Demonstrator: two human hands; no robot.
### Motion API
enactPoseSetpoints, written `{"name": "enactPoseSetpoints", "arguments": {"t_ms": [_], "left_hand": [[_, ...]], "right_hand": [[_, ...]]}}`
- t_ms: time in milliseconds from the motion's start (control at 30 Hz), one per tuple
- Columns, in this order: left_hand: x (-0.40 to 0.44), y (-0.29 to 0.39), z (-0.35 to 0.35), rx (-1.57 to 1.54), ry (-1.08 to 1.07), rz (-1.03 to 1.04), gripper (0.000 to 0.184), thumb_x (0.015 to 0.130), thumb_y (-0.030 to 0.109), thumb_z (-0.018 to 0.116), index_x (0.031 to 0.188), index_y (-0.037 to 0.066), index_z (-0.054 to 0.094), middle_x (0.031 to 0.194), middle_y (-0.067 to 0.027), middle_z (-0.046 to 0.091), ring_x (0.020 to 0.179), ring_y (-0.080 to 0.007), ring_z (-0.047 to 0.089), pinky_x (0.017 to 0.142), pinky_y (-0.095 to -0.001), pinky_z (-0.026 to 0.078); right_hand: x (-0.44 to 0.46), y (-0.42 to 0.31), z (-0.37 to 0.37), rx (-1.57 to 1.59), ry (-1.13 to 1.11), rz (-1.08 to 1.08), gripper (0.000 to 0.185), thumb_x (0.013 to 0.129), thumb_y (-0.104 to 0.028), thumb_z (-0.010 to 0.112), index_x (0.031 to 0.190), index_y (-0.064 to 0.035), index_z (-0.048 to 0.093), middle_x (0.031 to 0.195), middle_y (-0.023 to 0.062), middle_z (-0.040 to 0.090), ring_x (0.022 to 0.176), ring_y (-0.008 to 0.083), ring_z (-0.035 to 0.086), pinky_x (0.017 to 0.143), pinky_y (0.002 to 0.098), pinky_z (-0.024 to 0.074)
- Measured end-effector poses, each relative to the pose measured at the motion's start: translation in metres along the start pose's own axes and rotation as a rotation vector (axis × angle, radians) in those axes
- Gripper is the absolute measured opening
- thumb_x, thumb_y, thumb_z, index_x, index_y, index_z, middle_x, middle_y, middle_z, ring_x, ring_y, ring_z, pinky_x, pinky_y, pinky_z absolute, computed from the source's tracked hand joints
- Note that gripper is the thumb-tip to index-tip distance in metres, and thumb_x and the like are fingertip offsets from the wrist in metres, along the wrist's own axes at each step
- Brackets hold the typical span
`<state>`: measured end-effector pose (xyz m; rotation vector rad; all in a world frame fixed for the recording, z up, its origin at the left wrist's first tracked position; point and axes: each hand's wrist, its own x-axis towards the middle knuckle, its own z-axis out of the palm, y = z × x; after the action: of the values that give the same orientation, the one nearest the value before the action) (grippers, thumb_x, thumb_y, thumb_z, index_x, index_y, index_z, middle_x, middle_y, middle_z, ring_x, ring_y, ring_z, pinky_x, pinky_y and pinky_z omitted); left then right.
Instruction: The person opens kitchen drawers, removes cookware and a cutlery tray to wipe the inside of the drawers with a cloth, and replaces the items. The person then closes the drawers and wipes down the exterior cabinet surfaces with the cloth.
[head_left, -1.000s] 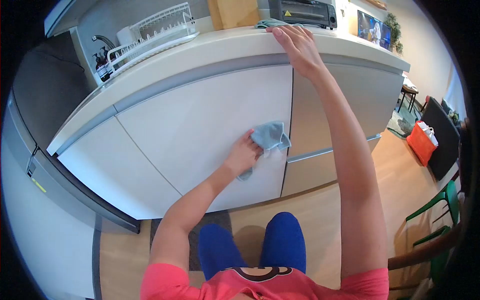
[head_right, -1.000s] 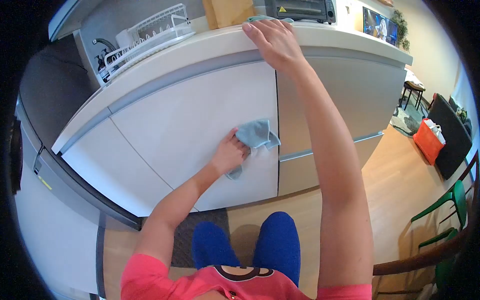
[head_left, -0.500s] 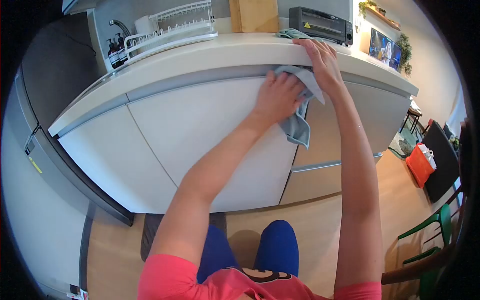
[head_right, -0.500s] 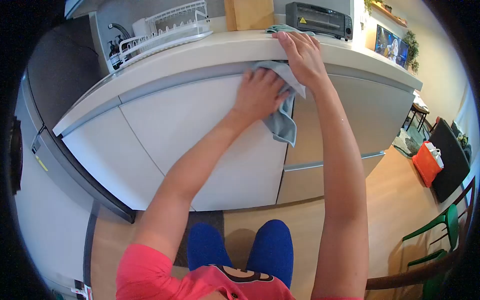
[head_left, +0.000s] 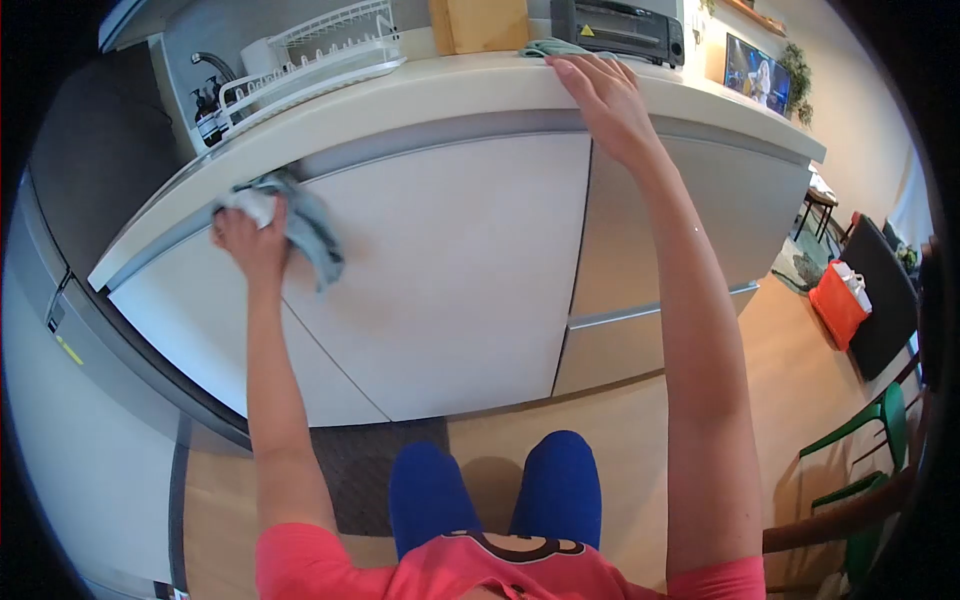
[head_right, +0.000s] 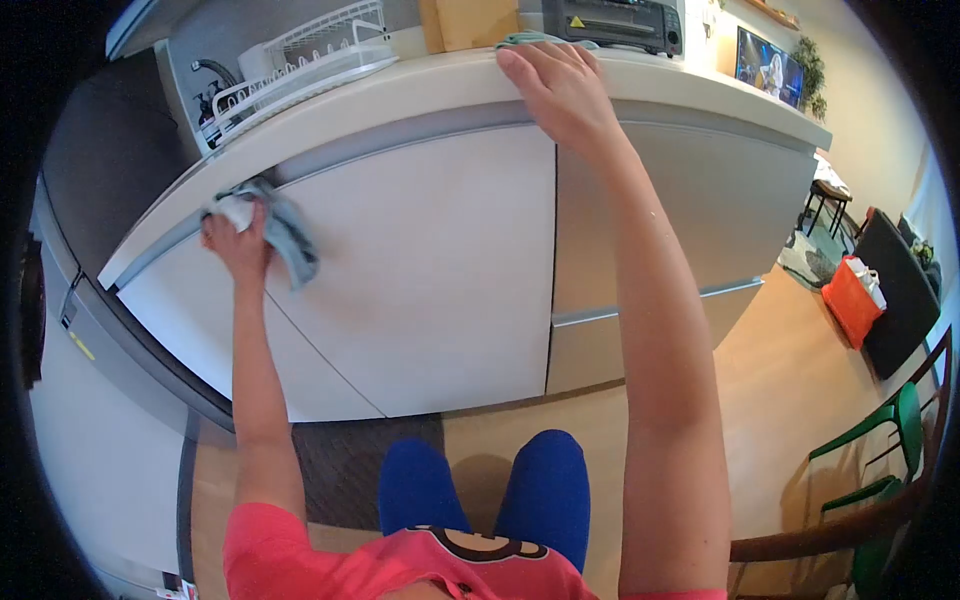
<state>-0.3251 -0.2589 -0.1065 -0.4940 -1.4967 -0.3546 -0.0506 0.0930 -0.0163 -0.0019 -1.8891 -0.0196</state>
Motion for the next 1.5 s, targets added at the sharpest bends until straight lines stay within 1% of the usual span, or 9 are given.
{"name": "enactPoseSetpoints", "arguments": {"t_ms": [100,200,300,367,467,600,767,1200,1500], "left_hand": [[-0.014,-0.03,0.0,0.17,-0.074,0.016,0.038,0.085,0.035,0.053,0.105,0.003,0.056,0.108,-0.0148,0.054,0.106,-0.0313,0.044,0.095,-0.0471,0.021],[-0.021,0.029,-0.032,-0.207,-0.067,-0.152,0.04,0.085,0.03,0.051,0.11,-0.001,0.052,0.11,-0.0176,0.052,0.109,-0.0305,0.043,0.099,-0.0474,0.018],[-0.04,0.156,-0.101,-0.985,-0.501,-0.193,0.035,0.083,0.023,0.055,0.109,-0.002,0.053,0.108,-0.017,0.055,0.11,-0.0312,0.044,0.1,-0.0446,0.025],[-0.025,0.21,-0.129,-1.25,-1.069,0.374,0.033,0.08,0.017,0.06,0.107,0.001,0.055,0.11,-0.0153,0.055,0.112,-0.0314,0.045,0.099,-0.0417,0.03],[-0.016,0.255,-0.116,-1.29,-1.092,0.523,0.031,0.083,0.017,0.056,0.111,0.003,0.056,0.122,-0.0153,0.05,0.119,-0.031,0.043,0.1,-0.039,0.031],[0.016,0.302,-0.068,-0.969,-0.322,0.698,0.03,0.085,0.022,0.055,0.114,0.014,0.057,0.127,-0.0088,0.048,0.122,-0.0261,0.04,0.103,-0.0418,0.027],[0.045,0.335,-0.035,-0.494,-0.107,0.73,0.038,0.086,0.033,0.051,0.122,0.021,0.051,0.131,-0.0035,0.044,0.128,-0.019,0.032,0.108,-0.0448,0.012],[0.042,0.337,-0.019,-0.528,-0.059,0.705,0.062,0.078,0.062,0.05,0.128,0.025,0.046,0.125,0.0013,0.048,0.111,-0.0159,0.046,0.108,-0.0431,-0.003],[0.045,0.333,-0.022,-0.554,-0.17,0.693,0.062,0.078,0.055,0.056,0.129,0.021,0.044,0.13,-0.0028,0.045,0.118,-0.0188,0.041,0.104,-0.0378,0.02]], "right_hand": [[-0.028,-0.009,0.004,-0.152,0.272,-0.122,0.037,0.087,-0.03,0.053,0.116,-0.0081,0.056,0.123,0.0135,0.051,0.114,0.031,0.045,0.099,0.042,0.029],[-0.111,-0.046,0.01,0.214,0.273,0.24,0.025,0.08,-0.017,0.06,0.103,-0.0066,0.058,0.117,0.0162,0.053,0.11,0.0345,0.047,0.093,0.0434,0.0349],[-0.207,-0.114,0.035,1.056,0.148,0.754,0.048,0.091,-0.045,0.041,0.117,-0.0065,0.051,0.114,0.0133,0.052,0.11,0.028,0.048,0.096,0.0402,0.035],[-0.237,-0.141,0.029,1.594,0.247,1.161,0.057,0.091,-0.055,0.034,0.117,-0.0072,0.05,0.11,0.0093,0.053,0.106,0.0252,0.049,0.094,0.0397,0.037],[-0.268,-0.141,0.001,1.925,0.372,1.527,0.063,0.089,-0.062,0.03,0.118,-0.008,0.048,0.107,0.0058,0.054,0.101,0.0225,0.051,0.091,0.0384,0.0393],[-0.28,-0.084,0.014,0.983,0.356,1.031,0.061,0.091,-0.055,0.035,0.118,-0.0015,0.046,0.108,0.0105,0.052,0.103,0.0241,0.05,0.091,0.0399,0.0379],[-0.226,-0.038,0.046,0.02,0.224,0.616,0.053,0.082,-0.038,0.058,0.118,-0.0006,0.047,0.12,0.0177,0.043,0.116,0.0344,0.04,0.099,0.0445,0.0312],[-0.402,0.042,0.054,-0.103,-0.371,0.246,0.039,0.064,-0.025,0.063,0.099,-0.0094,0.057,0.108,0.0086,0.054,0.11,0.0254,0.048,0.1,0.0454,0.0308],[-0.418,0.177,-0.021,-0.308,-0.301,0.349,0.034,0.067,-0.025,0.066,0.096,-0.0094,0.059,0.102,0.0116,0.054,0.104,0.0298,0.049,0.098,0.046,0.0317]]}}
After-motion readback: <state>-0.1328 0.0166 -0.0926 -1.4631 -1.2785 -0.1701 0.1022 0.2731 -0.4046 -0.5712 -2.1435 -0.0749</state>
